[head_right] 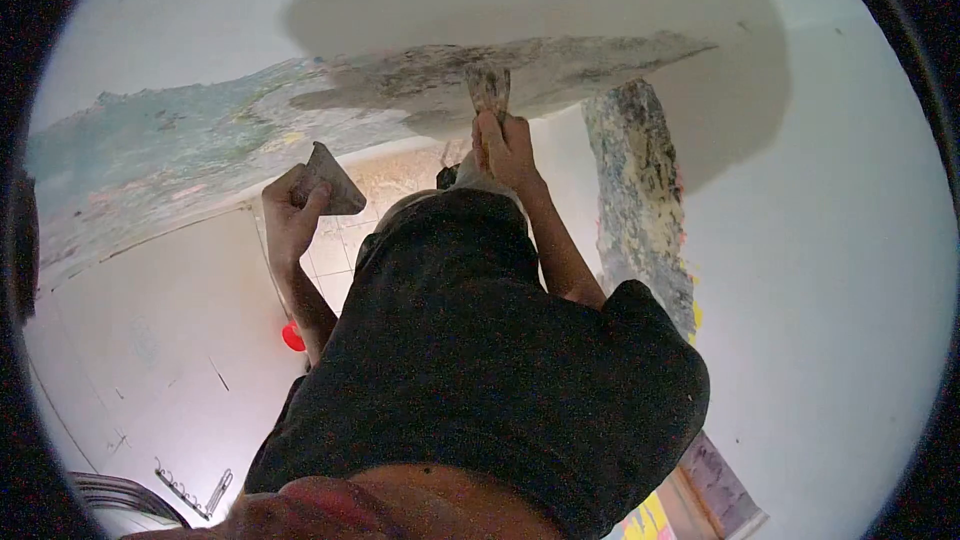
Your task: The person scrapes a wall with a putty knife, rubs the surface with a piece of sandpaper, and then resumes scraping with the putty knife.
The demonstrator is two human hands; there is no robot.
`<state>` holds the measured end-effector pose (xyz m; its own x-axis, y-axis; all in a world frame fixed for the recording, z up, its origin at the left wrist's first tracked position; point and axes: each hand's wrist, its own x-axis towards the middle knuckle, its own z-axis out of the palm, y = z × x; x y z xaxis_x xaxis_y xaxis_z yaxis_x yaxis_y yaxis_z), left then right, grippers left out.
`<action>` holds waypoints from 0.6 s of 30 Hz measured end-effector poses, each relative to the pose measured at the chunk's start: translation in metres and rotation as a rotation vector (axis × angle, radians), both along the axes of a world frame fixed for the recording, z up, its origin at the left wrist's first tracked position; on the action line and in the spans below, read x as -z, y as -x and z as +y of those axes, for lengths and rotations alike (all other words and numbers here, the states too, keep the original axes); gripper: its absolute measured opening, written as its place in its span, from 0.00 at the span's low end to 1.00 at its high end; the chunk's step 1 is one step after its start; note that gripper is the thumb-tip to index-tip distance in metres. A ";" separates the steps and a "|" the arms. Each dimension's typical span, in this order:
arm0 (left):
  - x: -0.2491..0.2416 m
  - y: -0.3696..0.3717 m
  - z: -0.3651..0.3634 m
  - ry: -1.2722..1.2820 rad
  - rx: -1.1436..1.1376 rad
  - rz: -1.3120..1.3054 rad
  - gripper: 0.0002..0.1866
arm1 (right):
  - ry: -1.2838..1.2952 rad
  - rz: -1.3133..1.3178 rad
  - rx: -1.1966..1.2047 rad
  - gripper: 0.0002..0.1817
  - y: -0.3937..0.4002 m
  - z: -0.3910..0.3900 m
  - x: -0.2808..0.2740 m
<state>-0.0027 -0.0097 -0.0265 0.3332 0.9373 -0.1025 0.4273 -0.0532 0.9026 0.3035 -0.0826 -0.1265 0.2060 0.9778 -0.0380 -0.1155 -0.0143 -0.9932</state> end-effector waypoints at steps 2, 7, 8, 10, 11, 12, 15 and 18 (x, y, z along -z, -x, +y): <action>0.001 -0.008 0.002 -0.003 0.033 0.024 0.08 | -0.040 0.071 0.038 0.28 0.000 0.008 -0.017; -0.003 -0.023 0.006 0.015 0.104 0.096 0.08 | -0.064 0.095 0.046 0.26 -0.011 0.016 -0.003; -0.004 -0.025 0.005 0.004 0.104 0.091 0.08 | -0.062 0.119 0.060 0.27 -0.012 0.013 0.003; -0.006 -0.031 0.003 -0.021 0.092 0.080 0.08 | -0.062 0.167 0.077 0.27 -0.010 0.014 -0.001; -0.007 -0.031 0.003 -0.011 0.090 0.091 0.07 | -0.064 0.189 0.079 0.27 -0.009 0.016 -0.001; -0.007 -0.032 0.001 0.009 0.091 0.104 0.07 | -0.054 0.213 0.085 0.27 -0.006 0.013 -0.002; -0.008 -0.037 -0.004 0.031 0.088 0.095 0.06 | -0.018 0.220 0.099 0.26 -0.012 0.006 -0.002; -0.013 -0.046 -0.004 0.034 0.087 0.070 0.05 | -0.051 0.235 0.065 0.25 -0.018 0.011 -0.003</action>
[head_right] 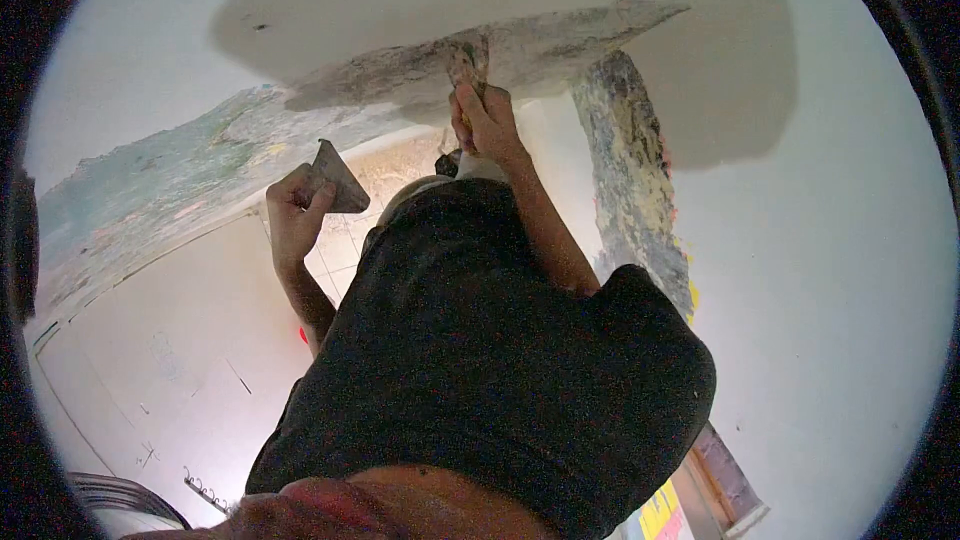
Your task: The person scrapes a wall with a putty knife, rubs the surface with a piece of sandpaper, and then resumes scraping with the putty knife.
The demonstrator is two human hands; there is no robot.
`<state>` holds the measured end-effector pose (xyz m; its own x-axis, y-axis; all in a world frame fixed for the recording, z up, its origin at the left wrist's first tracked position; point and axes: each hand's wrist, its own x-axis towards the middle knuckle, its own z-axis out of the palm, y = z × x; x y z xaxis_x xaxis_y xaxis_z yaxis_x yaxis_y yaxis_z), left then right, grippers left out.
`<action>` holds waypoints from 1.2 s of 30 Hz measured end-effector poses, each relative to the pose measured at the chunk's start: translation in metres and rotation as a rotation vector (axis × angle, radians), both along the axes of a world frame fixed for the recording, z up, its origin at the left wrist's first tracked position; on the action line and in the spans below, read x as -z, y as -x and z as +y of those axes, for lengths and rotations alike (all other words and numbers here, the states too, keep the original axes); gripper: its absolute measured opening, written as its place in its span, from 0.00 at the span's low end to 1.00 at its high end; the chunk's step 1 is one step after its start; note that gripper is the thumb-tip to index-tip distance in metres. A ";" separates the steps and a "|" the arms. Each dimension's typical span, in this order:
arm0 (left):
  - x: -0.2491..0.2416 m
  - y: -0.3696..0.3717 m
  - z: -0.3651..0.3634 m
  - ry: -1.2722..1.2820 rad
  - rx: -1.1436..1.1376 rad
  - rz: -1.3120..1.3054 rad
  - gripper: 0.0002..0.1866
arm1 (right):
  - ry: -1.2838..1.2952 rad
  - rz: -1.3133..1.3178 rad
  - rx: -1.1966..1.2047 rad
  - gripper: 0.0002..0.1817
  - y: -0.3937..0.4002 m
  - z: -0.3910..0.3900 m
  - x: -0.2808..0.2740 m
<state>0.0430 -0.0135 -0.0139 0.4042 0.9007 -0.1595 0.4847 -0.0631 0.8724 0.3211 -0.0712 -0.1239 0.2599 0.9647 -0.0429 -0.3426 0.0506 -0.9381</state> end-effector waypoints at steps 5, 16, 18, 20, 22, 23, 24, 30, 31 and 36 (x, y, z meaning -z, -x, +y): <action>-0.005 -0.013 -0.002 -0.073 0.024 -0.020 0.05 | -0.010 -0.011 -0.050 0.24 -0.016 0.004 0.006; -0.005 -0.036 -0.011 -0.202 -0.085 -0.190 0.08 | 0.063 -0.096 -0.055 0.26 -0.026 -0.002 -0.014; 0.001 -0.042 -0.011 -0.132 -0.111 -0.247 0.10 | 0.043 -0.141 -0.036 0.25 -0.030 -0.001 -0.005; 0.003 -0.044 -0.010 -0.072 -0.106 -0.277 0.11 | 0.035 -0.169 -0.042 0.25 -0.030 0.000 0.002; 0.005 -0.046 -0.008 -0.021 -0.082 -0.294 0.12 | 0.039 -0.197 -0.086 0.25 -0.032 0.001 0.000; 0.006 -0.046 -0.007 0.020 -0.085 -0.308 0.13 | 0.042 -0.173 -0.091 0.25 -0.030 0.001 -0.001; 0.006 -0.046 -0.007 0.068 -0.086 -0.320 0.13 | 0.051 -0.148 -0.092 0.25 -0.027 -0.002 -0.004; 0.027 -0.046 0.011 0.118 -0.096 -0.440 0.13 | 0.059 -0.138 -0.049 0.25 -0.025 -0.003 0.002; 0.029 -0.046 0.011 0.123 -0.101 -0.465 0.13 | 0.077 -0.090 -0.056 0.24 -0.021 -0.005 -0.001; 0.020 -0.053 0.020 0.066 -0.107 -0.463 0.13 | 0.043 -0.179 -0.050 0.25 -0.025 0.002 -0.001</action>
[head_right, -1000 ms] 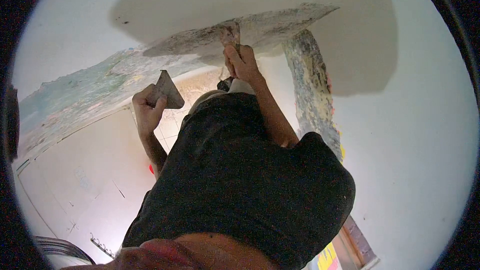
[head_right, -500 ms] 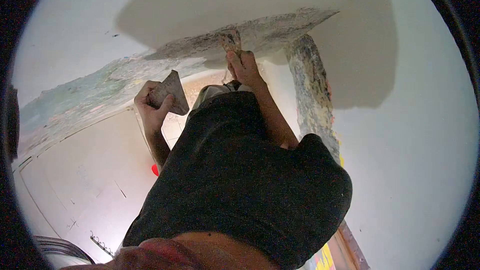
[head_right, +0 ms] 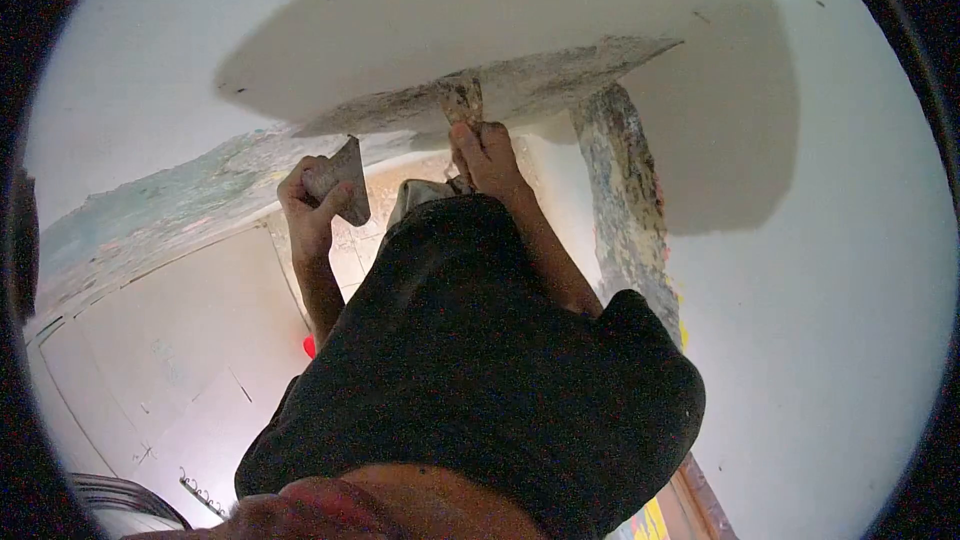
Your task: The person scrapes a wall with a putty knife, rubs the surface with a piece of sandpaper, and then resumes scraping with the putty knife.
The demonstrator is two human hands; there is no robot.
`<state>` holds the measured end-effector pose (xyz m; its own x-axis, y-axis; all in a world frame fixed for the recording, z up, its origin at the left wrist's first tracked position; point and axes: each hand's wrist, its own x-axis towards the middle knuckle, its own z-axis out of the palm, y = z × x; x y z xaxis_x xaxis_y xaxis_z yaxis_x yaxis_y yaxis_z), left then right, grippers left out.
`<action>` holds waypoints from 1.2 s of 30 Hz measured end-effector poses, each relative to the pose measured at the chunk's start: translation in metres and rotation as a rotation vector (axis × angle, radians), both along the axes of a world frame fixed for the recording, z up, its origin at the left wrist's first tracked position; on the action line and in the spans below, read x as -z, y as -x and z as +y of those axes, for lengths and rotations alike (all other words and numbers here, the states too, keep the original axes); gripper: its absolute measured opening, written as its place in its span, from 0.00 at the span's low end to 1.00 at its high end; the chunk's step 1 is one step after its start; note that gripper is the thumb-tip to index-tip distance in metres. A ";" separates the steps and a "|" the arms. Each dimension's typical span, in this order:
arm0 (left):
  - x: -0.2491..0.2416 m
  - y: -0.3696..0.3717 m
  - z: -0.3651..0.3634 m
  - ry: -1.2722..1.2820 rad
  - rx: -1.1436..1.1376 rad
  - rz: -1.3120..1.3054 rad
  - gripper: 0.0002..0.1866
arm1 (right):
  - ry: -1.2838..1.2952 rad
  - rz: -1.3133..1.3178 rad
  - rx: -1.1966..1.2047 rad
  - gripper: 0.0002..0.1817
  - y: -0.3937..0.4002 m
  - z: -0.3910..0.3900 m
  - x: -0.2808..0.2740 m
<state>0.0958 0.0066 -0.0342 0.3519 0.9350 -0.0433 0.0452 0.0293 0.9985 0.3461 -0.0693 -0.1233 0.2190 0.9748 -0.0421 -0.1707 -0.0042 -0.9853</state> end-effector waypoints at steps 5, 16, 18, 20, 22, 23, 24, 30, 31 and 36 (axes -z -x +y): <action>0.004 0.005 -0.004 -0.011 -0.028 0.038 0.13 | -0.010 0.055 0.017 0.26 0.002 -0.001 0.005; 0.004 0.011 -0.009 -0.018 -0.018 0.128 0.13 | -0.014 0.117 0.019 0.25 0.012 -0.005 0.004; 0.006 0.012 -0.010 -0.023 -0.002 0.127 0.13 | -0.003 0.006 0.001 0.25 0.008 -0.005 -0.001; 0.007 0.011 -0.011 -0.019 -0.002 0.119 0.13 | 0.004 0.033 -0.015 0.25 0.009 -0.003 -0.009; 0.001 0.007 -0.012 0.005 0.010 0.109 0.13 | 0.020 0.201 -0.001 0.25 0.017 -0.007 -0.020; 0.002 0.009 -0.013 0.003 0.023 0.123 0.13 | 0.009 0.142 -0.021 0.25 0.013 -0.007 -0.014; 0.003 0.011 -0.013 -0.003 0.036 0.132 0.13 | -0.006 0.080 -0.041 0.25 0.007 -0.001 -0.010; 0.000 0.006 -0.018 -0.004 0.033 0.119 0.13 | -0.030 0.084 -0.040 0.25 0.008 0.006 -0.013; -0.001 0.005 -0.018 -0.002 0.020 0.106 0.13 | -0.023 0.057 -0.034 0.25 0.005 0.010 -0.008; 0.010 0.015 -0.018 -0.027 0.019 0.130 0.13 | -0.023 0.088 -0.040 0.24 0.008 -0.002 -0.007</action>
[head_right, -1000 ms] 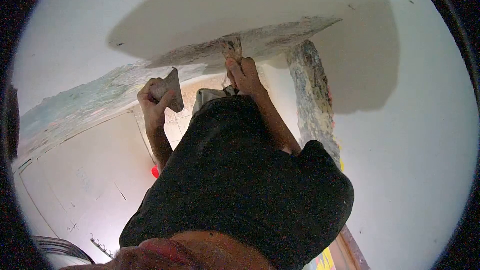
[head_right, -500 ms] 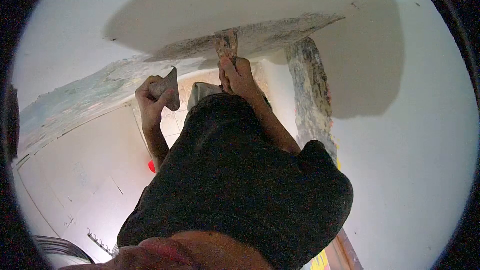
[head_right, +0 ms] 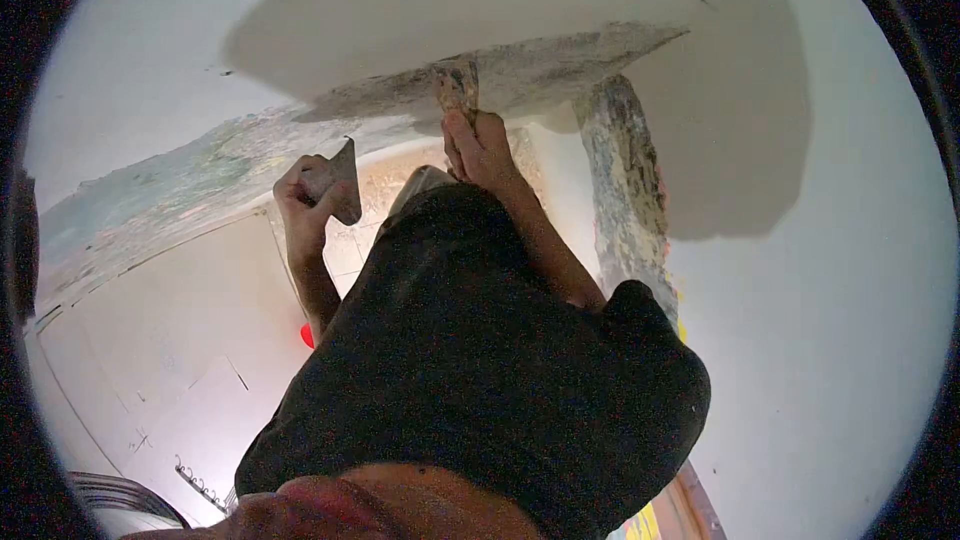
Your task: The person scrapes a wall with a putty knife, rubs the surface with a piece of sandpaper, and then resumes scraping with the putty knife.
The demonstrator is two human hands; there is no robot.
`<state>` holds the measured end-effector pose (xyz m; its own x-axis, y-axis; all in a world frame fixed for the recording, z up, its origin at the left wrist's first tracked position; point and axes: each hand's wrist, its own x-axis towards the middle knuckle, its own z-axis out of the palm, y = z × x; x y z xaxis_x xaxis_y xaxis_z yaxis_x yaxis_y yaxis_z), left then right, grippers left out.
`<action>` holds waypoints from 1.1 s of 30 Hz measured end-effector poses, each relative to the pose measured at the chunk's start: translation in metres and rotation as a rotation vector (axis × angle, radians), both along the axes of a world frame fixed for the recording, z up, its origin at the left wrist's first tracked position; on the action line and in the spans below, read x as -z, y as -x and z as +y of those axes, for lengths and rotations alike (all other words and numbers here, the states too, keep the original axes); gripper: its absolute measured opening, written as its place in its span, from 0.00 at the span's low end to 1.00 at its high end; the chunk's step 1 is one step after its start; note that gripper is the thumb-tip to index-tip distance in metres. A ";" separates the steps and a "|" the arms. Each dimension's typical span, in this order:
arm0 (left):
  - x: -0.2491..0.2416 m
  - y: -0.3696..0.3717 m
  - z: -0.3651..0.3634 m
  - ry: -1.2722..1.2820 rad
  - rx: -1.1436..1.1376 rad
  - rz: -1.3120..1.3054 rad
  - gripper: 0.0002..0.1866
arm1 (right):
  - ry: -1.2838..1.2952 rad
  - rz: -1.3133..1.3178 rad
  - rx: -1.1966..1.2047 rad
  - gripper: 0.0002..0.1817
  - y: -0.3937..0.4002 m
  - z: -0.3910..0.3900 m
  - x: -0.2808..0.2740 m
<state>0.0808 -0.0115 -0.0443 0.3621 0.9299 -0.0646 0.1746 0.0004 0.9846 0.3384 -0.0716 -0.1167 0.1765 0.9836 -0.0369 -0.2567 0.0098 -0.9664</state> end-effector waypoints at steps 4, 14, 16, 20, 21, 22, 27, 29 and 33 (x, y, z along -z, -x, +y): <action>-0.008 -0.009 0.004 0.063 0.020 -0.010 0.13 | -0.030 -0.126 0.000 0.24 -0.001 0.002 0.001; -0.009 -0.008 0.012 0.036 0.042 -0.004 0.13 | 0.074 -0.014 0.030 0.25 0.005 0.001 -0.003; -0.011 -0.009 0.011 0.011 0.015 0.001 0.13 | 0.070 -0.073 0.028 0.25 0.001 0.002 -0.004; -0.011 -0.009 0.011 0.029 0.034 -0.008 0.13 | 0.028 -0.011 0.017 0.25 0.006 0.002 -0.006; -0.010 -0.009 0.011 0.017 0.028 -0.003 0.13 | 0.054 -0.022 0.017 0.25 0.002 0.004 -0.003; -0.009 -0.009 0.008 0.010 0.021 0.003 0.13 | 0.083 -0.031 0.016 0.25 0.001 0.003 0.000; -0.010 -0.007 0.006 0.055 0.013 0.002 0.12 | -0.004 0.015 0.021 0.23 0.007 0.001 0.006; -0.012 -0.007 0.007 0.008 0.018 0.018 0.12 | 0.005 0.014 0.034 0.24 0.006 0.000 0.008; -0.015 -0.007 0.000 0.042 0.012 0.008 0.11 | 0.024 0.016 0.016 0.27 0.006 0.008 -0.028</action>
<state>0.0882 -0.0112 -0.0297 0.3730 0.9217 -0.1062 0.1824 0.0393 0.9824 0.3327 -0.0632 -0.0886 0.1912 0.9795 -0.0638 -0.2719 -0.0096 -0.9623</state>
